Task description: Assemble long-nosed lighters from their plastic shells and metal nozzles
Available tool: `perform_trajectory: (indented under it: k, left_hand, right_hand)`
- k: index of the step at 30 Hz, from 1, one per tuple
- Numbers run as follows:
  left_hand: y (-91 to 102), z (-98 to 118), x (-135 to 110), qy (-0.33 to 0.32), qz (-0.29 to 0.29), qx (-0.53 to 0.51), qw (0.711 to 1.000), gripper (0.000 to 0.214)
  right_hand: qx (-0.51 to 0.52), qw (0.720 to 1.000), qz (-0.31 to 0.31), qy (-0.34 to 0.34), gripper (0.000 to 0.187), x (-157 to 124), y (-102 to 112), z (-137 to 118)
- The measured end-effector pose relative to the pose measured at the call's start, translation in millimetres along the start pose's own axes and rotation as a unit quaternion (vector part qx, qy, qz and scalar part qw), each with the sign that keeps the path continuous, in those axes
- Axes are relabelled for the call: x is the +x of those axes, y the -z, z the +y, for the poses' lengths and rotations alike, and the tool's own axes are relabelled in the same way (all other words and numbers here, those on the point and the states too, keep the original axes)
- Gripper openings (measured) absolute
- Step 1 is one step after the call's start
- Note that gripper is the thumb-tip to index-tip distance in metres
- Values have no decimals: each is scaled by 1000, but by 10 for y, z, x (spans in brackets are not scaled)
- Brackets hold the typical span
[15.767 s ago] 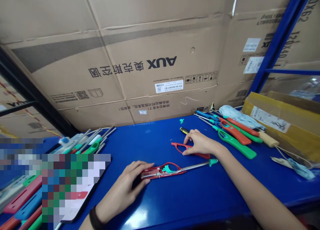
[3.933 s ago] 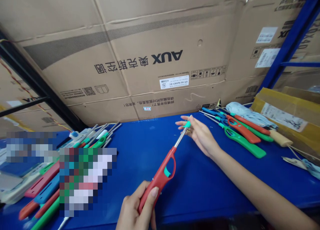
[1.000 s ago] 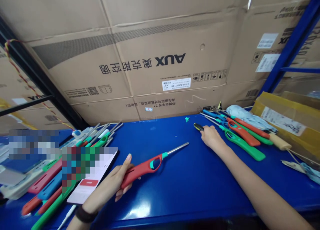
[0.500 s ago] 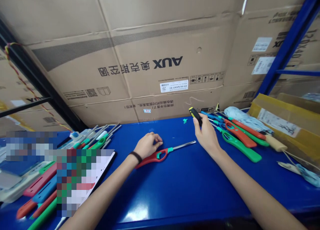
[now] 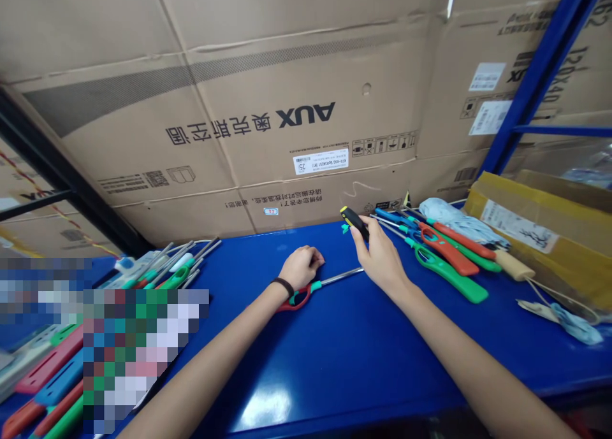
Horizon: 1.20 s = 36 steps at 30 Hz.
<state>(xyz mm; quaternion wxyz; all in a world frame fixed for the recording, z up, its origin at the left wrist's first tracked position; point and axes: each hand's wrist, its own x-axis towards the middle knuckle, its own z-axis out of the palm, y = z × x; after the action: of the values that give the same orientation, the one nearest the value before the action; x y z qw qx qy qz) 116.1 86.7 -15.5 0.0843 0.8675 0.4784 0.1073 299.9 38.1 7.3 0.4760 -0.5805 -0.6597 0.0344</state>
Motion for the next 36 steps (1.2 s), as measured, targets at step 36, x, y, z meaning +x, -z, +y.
perform_trajectory:
  k: [36]
  left_hand:
    - [929, -349, -1376, -135, -157, 243, 948, 45]
  right_hand:
    - [-5, 987, -152, 55, 29, -138, -77, -80]
